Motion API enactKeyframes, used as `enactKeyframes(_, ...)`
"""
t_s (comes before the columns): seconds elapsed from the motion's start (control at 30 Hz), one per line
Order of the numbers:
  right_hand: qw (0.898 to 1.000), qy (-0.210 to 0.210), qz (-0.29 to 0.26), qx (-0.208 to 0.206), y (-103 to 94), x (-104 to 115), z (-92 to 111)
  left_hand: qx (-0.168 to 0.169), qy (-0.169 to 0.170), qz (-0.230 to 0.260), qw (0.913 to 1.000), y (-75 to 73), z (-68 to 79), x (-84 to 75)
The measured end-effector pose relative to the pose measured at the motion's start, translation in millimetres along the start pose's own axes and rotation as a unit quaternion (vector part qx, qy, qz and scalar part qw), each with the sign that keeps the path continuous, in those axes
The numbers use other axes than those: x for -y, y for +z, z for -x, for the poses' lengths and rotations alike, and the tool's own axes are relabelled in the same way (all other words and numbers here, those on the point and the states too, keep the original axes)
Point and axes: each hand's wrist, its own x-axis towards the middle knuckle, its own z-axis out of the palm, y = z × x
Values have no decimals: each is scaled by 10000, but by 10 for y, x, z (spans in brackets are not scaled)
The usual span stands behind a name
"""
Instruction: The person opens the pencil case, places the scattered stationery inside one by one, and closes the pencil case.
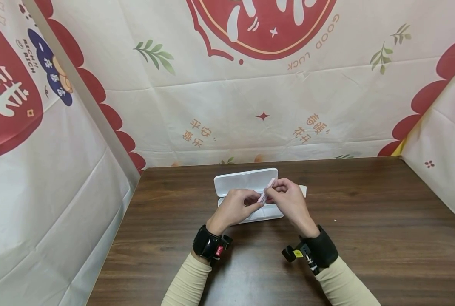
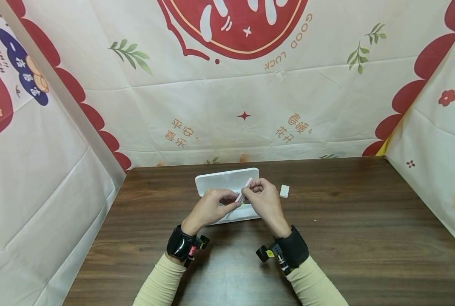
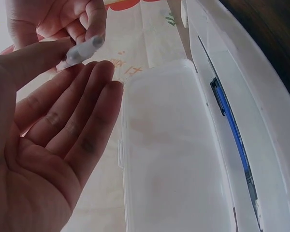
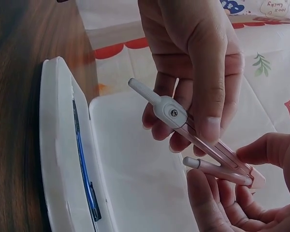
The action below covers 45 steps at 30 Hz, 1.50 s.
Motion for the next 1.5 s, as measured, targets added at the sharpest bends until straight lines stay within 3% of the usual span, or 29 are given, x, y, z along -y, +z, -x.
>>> enactKeyframes(0.53, 9995, 223, -118, 200, 8, -37, -2, -42, -118, 60, 9999, -4, -20, 21)
enactKeyframes(0.83, 9994, 212, -96, 273, -48, -41, -13, 7, -224, -210, 9995, -21, -23, 70)
enactKeyframes(1.5, 9990, 314, 270, 171, -189, -52, -37, 489, -800, -228, 9953, -3, 36, 208)
